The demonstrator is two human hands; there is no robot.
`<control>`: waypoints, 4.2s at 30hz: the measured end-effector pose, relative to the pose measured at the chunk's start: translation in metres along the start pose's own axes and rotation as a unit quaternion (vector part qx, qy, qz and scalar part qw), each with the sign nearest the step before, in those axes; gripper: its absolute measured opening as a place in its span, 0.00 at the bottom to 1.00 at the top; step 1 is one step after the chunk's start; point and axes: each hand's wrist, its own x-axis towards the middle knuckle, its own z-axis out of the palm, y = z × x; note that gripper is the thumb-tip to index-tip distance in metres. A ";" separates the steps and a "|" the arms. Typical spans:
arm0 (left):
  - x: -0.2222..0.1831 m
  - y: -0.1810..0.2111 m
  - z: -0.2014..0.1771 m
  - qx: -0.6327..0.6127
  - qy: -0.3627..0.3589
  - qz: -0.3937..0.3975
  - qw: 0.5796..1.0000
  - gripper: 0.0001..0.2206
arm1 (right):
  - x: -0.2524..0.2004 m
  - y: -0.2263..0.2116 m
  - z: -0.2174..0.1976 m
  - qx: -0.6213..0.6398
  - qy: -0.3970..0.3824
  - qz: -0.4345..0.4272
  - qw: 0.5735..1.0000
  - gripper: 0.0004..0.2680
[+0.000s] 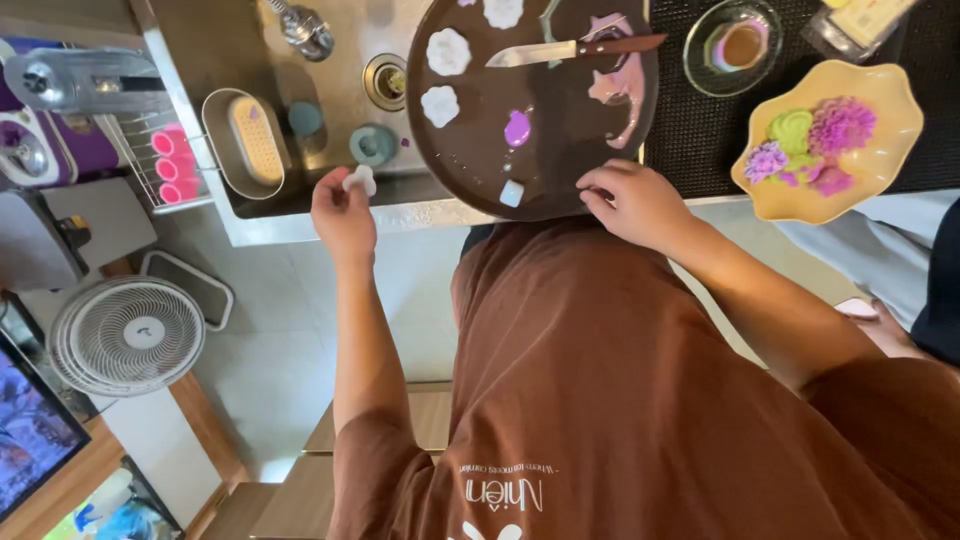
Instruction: Decorating small dessert items, cleaning a work tray, and preparing specialty cups in a cafe.
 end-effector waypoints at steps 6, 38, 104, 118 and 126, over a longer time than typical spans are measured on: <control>0.087 -0.071 -0.006 0.117 -0.022 0.046 0.992 0.10 | 0.044 -0.035 0.063 -0.022 -0.040 -0.092 0.995 0.10; -0.100 0.099 0.147 -0.040 -0.580 0.098 0.808 0.20 | -0.036 -0.024 0.011 0.475 0.015 0.163 0.864 0.16; -0.243 0.130 0.416 -0.206 -0.672 -0.133 0.699 0.21 | -0.159 0.099 -0.166 0.324 0.343 0.032 0.881 0.13; -0.248 0.134 0.411 -0.292 -0.639 -0.332 0.630 0.16 | -0.150 0.080 -0.153 0.010 0.456 0.051 0.888 0.14; -0.246 0.127 0.410 -0.256 -0.636 -0.358 0.634 0.16 | -0.160 0.082 -0.156 0.040 0.445 0.048 0.893 0.09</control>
